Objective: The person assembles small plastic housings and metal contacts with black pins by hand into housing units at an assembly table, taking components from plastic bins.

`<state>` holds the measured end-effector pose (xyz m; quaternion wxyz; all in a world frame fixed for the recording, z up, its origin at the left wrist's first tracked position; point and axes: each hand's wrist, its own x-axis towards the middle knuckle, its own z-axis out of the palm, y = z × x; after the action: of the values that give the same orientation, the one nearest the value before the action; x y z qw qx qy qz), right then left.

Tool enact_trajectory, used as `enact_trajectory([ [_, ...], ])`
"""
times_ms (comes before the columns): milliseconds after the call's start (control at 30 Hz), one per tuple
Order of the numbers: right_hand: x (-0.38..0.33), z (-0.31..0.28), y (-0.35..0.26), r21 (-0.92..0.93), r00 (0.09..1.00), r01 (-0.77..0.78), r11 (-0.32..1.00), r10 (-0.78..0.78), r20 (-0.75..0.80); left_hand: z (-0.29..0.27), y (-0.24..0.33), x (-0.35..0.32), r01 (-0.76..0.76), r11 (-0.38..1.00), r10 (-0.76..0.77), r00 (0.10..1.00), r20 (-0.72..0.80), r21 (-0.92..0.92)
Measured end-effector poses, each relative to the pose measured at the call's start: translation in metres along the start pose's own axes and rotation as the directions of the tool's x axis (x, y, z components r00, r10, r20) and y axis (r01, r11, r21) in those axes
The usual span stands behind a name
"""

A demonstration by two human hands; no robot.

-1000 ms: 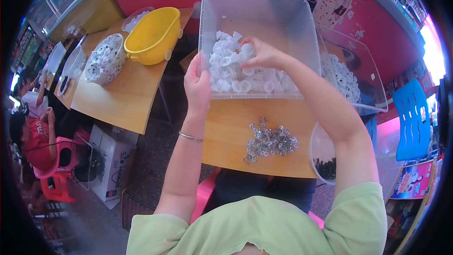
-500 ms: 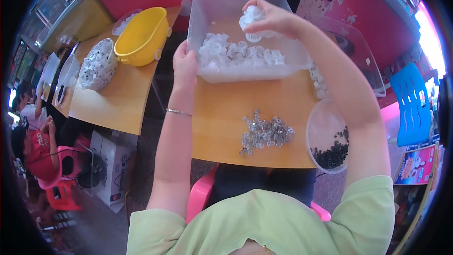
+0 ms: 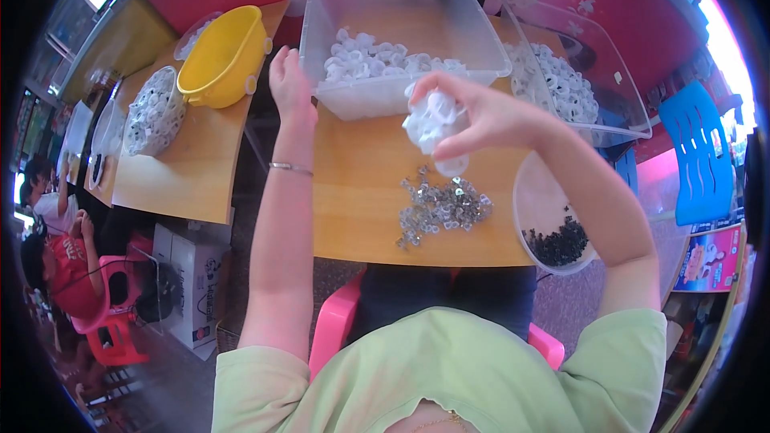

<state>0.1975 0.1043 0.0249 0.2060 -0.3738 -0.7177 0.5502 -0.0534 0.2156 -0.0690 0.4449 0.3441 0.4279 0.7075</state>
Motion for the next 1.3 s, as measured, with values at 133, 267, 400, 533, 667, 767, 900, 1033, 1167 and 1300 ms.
enact_trajectory([
  [133, 0.01, 0.016, 0.044, 0.063, 0.996, -0.086, 0.994, 0.083, 0.041, -0.007, -0.02, -0.053, -0.116, 0.992, 0.121, 0.977, -0.177, 0.04],
  [267, 0.038, 0.039, 0.076, -0.097, 0.998, -0.06, 0.993, 0.058, -0.022, -0.033, -0.047, -0.107, -0.167, 0.98, 0.162, 0.985, 0.059, 0.107],
  [400, 0.068, 0.055, 0.1, -0.351, 0.989, 0.091, 0.932, -0.125, -0.075, -0.04, -0.052, -0.134, -0.036, 0.992, 0.011, 0.979, 0.204, 0.122],
  [533, 0.084, 0.074, 0.102, -0.469, 0.996, 0.08, 0.88, -0.093, -0.004, -0.052, -0.063, -0.134, 0.014, 0.993, -0.048, 0.954, 0.297, 0.116],
  [667, 0.086, 0.084, 0.111, -0.476, 0.99, 0.12, 0.871, -0.143, -0.012, -0.056, -0.065, -0.133, 0.005, 0.99, -0.055, 0.932, 0.358, 0.141],
  [767, 0.083, 0.088, 0.114, -0.531, 0.975, 0.144, 0.835, -0.21, -0.067, -0.061, -0.068, -0.129, -0.045, 0.981, -0.03, 0.924, 0.382, 0.186],
  [900, 0.081, 0.09, 0.12, -0.588, 0.943, 0.185, 0.788, -0.311, -0.119, -0.059, -0.071, -0.124, -0.101, 0.97, -0.001, 0.909, 0.418, 0.221],
  [1033, 0.075, 0.092, 0.116, -0.652, 0.944, 0.147, 0.744, -0.303, -0.133, -0.06, -0.069, -0.117, -0.05, 0.968, -0.061, 0.903, 0.425, 0.245],
  [1167, 0.072, 0.09, 0.118, -0.654, 0.96, 0.123, 0.746, -0.256, -0.112, -0.058, -0.067, -0.109, -0.076, 0.972, -0.039, 0.88, 0.474, 0.22],
  [1300, 0.063, 0.087, 0.112, -0.611, 0.971, 0.071, 0.789, -0.195, -0.139, -0.057, -0.069, -0.103, -0.021, 0.964, -0.116, 0.863, 0.492, 0.265],
])
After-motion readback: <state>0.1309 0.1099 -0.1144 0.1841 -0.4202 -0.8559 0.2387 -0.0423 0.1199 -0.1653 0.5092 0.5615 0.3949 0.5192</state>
